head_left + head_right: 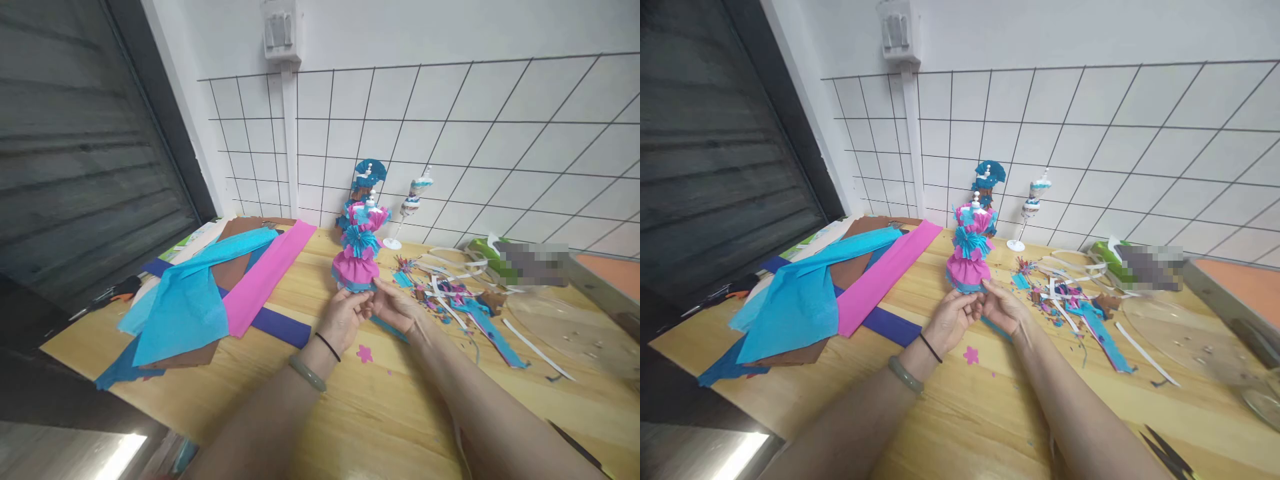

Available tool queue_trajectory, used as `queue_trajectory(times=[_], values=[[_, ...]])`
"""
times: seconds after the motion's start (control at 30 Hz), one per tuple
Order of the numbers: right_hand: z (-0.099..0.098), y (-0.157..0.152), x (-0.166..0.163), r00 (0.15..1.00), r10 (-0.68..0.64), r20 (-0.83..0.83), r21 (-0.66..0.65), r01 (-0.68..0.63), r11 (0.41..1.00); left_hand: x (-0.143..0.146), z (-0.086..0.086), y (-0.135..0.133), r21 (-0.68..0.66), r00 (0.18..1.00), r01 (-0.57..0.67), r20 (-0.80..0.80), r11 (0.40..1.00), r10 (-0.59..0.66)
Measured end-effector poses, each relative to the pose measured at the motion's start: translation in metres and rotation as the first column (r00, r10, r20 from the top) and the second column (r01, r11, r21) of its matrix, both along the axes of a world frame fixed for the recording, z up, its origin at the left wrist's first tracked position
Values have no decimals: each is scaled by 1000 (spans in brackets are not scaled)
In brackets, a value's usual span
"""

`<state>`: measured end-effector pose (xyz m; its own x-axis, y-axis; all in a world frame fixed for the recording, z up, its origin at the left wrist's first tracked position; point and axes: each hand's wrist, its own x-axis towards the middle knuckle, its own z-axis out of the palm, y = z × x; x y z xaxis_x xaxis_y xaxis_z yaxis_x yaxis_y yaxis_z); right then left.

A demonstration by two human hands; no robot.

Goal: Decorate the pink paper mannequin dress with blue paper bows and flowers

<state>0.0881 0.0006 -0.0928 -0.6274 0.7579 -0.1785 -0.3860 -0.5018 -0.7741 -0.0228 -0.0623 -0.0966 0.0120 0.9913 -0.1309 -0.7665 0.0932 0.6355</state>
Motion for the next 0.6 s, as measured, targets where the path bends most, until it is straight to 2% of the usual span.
queue_trajectory(times=[0.17, 0.3, 0.37, 0.43, 0.5, 0.6], values=[[0, 0, 2, 999, 2, 36, -40, 0, 999, 1, 0, 0, 15, 998, -61, 11, 998, 61], [9, -6, 13, 994, -20, 109, -97, 31, 995, -1, -2, 0, 58, 998, -64, 20, 996, 63], [14, -13, 22, 984, -29, 175, -122, 51, 991, -2, -4, 0, 69, 998, -64, 21, 996, 62], [18, -23, 31, 947, -48, 318, -109, 87, 990, -2, -5, 1, 67, 997, -69, 19, 995, 68], [17, -36, 36, 858, -101, 504, 7, 113, 994, -1, -5, 1, 55, 997, -78, 11, 995, 77], [5, -55, 34, 742, -157, 652, 267, -31, 963, -1, -5, 1, 39, 997, -82, 2, 996, 82]])
